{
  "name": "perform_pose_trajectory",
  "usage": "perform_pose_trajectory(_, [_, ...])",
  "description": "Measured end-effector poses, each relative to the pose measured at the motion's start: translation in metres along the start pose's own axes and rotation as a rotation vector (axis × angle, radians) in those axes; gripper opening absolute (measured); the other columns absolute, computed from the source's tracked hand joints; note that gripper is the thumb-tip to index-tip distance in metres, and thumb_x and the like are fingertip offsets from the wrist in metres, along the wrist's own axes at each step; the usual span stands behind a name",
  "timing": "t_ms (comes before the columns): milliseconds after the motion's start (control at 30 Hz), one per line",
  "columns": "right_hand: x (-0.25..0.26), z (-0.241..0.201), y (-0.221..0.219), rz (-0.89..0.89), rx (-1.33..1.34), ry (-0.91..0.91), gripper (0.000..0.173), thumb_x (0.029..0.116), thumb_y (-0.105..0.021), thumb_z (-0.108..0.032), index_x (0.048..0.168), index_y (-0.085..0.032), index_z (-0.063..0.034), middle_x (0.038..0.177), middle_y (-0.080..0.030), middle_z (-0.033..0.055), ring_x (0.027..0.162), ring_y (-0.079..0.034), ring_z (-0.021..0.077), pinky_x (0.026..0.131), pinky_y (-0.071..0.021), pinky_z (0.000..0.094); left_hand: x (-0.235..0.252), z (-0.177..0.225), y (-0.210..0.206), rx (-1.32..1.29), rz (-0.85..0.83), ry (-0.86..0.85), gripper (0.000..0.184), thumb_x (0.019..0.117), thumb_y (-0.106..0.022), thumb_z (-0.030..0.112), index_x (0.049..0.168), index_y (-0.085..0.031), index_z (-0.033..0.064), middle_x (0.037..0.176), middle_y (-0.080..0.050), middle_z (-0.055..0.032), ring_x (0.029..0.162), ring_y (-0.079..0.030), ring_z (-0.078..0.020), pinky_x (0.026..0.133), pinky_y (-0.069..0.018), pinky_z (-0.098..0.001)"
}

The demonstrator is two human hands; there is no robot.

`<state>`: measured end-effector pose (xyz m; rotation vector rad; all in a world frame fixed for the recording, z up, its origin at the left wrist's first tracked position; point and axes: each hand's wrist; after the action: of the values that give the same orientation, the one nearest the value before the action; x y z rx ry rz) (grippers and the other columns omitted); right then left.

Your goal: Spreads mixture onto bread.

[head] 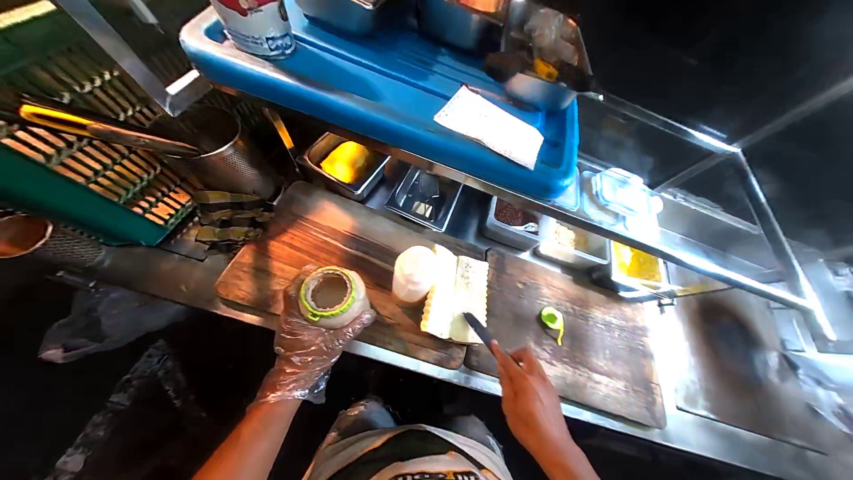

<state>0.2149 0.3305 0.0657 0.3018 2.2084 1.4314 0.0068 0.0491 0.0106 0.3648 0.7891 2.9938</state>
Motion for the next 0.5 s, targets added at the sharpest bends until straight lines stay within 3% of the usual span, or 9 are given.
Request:
perform_pose_trajectory(100, [-0.031, -0.021, 0.029, 0.193, 0.256, 0.26, 0.039, 0.103, -0.052, -0.016, 0.138, -0.067, -0.0206, 0.113, -0.069, 0.0082, 0.09, -0.069, 0.0129, 0.076, -0.0613, 0.0314, 0.001, -0.006, 0.009, -0.046, -0.059, -0.091, 0.119, 0.0574, -0.094, 0.057, 0.146, -0.044, -0.0049, 0.137, -0.061, -0.0186, 0.128, -0.06, -0.0199, 0.112, -0.0473, -0.0387])
perform_pose_trajectory(200, [-0.035, -0.072, 0.085, 0.125, 0.412, 0.482, 0.031, 0.1065, -0.054, -0.015, 0.135, -0.065, -0.0098, 0.103, -0.073, 0.0087, 0.079, -0.07, 0.0106, 0.069, -0.0625, 0.0282, 0.0, -0.015, 0.013, -0.18, -0.11, -0.227, 0.112, 0.0607, -0.096, 0.05, 0.148, -0.045, 0.0006, 0.14, -0.06, -0.0153, 0.129, -0.059, -0.0193, 0.112, -0.0488, -0.0395])
perform_pose_trajectory(300, [-0.021, -0.131, 0.133, 0.093, 0.221, 0.61, 0.029, 0.1083, -0.052, -0.025, 0.13, -0.067, -0.0148, 0.087, -0.073, 0.0028, 0.068, -0.067, 0.0097, 0.058, -0.0569, 0.0297, -0.002, -0.017, 0.015, -0.251, -0.15, -0.278, 0.106, 0.062, -0.097, 0.046, 0.144, -0.047, -0.0004, 0.136, -0.062, -0.0157, 0.127, -0.061, -0.019, 0.111, -0.0509, -0.0386])
perform_pose_trajectory(367, [-0.005, -0.169, 0.148, 0.103, -0.035, 0.631, 0.026, 0.1021, -0.05, -0.028, 0.111, -0.073, -0.0214, 0.064, -0.06, -0.0054, 0.051, -0.058, 0.0104, 0.043, -0.0455, 0.0331, -0.005, -0.017, 0.016, -0.219, -0.151, -0.268, 0.107, 0.061, -0.096, 0.049, 0.141, -0.049, -0.0033, 0.136, -0.062, -0.0192, 0.126, -0.061, -0.0202, 0.11, -0.0505, -0.0381])
perform_pose_trajectory(433, [0.012, -0.209, 0.159, -0.123, -0.236, 0.527, 0.022, 0.0998, -0.049, -0.034, 0.094, -0.068, -0.0238, 0.057, -0.051, -0.0056, 0.052, -0.056, 0.0137, 0.045, -0.0417, 0.0368, -0.007, -0.014, 0.018, -0.216, -0.161, -0.248, 0.107, 0.0598, -0.095, 0.05, 0.14, -0.05, -0.0048, 0.134, -0.062, -0.0203, 0.125, -0.062, -0.0199, 0.109, -0.0512, -0.0377])
perform_pose_trajectory(500, [0.035, -0.247, 0.156, -0.395, -0.291, 0.399, 0.021, 0.102, -0.054, -0.03, 0.092, -0.066, -0.016, 0.068, -0.059, 0.0014, 0.066, -0.062, 0.0205, 0.055, -0.0479, 0.0425, -0.009, -0.011, 0.02, -0.221, -0.17, -0.247, 0.108, 0.059, -0.095, 0.053, 0.139, -0.051, -0.0062, 0.131, -0.064, -0.0198, 0.122, -0.063, -0.0175, 0.108, -0.0519, -0.035])
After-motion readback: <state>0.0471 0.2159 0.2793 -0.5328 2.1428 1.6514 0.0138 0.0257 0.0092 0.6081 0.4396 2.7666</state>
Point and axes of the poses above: each hand's wrist, its own x-axis towards the middle knuckle, its own y-axis out of the back of the hand, z = x × y
